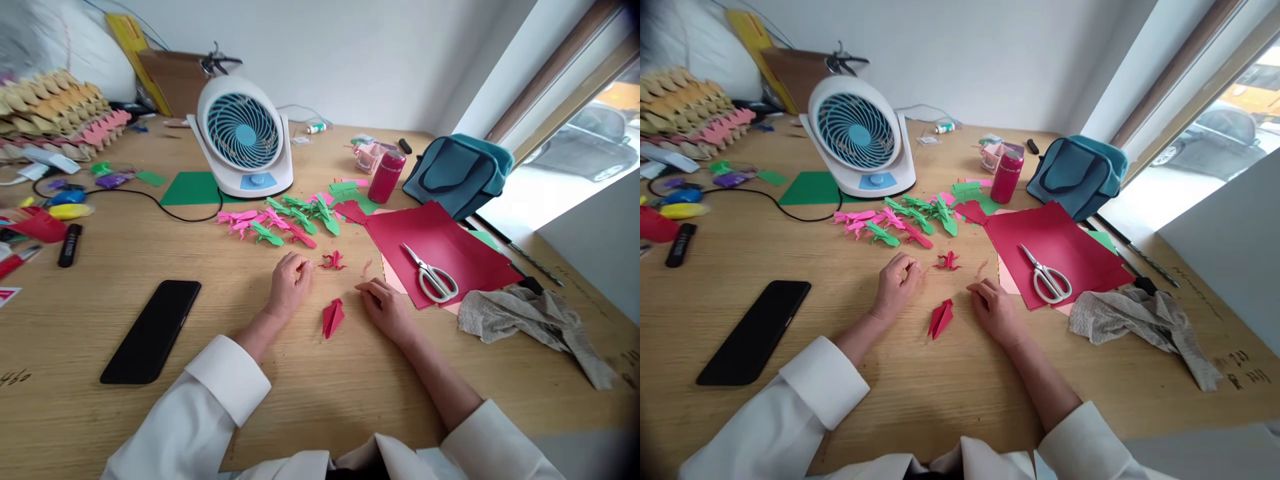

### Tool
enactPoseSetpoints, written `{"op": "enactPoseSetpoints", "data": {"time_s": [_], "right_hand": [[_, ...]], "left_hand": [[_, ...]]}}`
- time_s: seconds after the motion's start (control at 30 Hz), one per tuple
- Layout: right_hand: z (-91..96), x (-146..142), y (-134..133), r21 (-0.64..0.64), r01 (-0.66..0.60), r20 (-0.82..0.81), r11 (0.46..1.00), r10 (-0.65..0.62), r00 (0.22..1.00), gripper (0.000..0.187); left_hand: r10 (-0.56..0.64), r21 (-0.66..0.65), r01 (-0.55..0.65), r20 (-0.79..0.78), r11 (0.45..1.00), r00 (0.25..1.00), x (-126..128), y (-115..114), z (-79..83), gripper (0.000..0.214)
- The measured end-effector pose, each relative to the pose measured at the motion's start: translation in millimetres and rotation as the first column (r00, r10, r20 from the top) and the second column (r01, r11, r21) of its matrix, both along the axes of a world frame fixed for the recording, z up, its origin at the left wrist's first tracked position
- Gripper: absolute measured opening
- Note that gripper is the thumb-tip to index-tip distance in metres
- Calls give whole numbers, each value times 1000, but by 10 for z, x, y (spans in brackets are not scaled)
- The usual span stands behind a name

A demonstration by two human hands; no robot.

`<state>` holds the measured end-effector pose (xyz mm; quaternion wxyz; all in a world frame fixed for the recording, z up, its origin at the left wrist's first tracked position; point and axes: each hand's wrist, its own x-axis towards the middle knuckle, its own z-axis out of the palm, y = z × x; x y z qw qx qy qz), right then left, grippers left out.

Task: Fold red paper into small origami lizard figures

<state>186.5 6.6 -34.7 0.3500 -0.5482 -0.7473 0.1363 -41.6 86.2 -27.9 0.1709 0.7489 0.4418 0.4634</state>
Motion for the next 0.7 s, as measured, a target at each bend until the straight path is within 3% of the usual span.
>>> {"op": "enactPoseSetpoints", "data": {"time_s": [0.17,0.4,0.57,0.7], "right_hand": [[23,-62,-83,-28,-52,54,998,53,997,22],[116,-284,-360,-142,-137,-39,980,132,990,30],[156,-350,-449,-115,-164,119,980,177,977,40],[128,-365,-447,-56,-179,209,982,187,960,30]], "left_hand": [[-38,-43,39,28,998,999,-25,27,-27,24],[-180,-68,179,-16,982,984,-24,12,-48,20],[-275,-88,267,-100,960,956,-22,-23,-36,17],[-311,-100,301,-97,948,946,-44,-29,-22,17]]}}
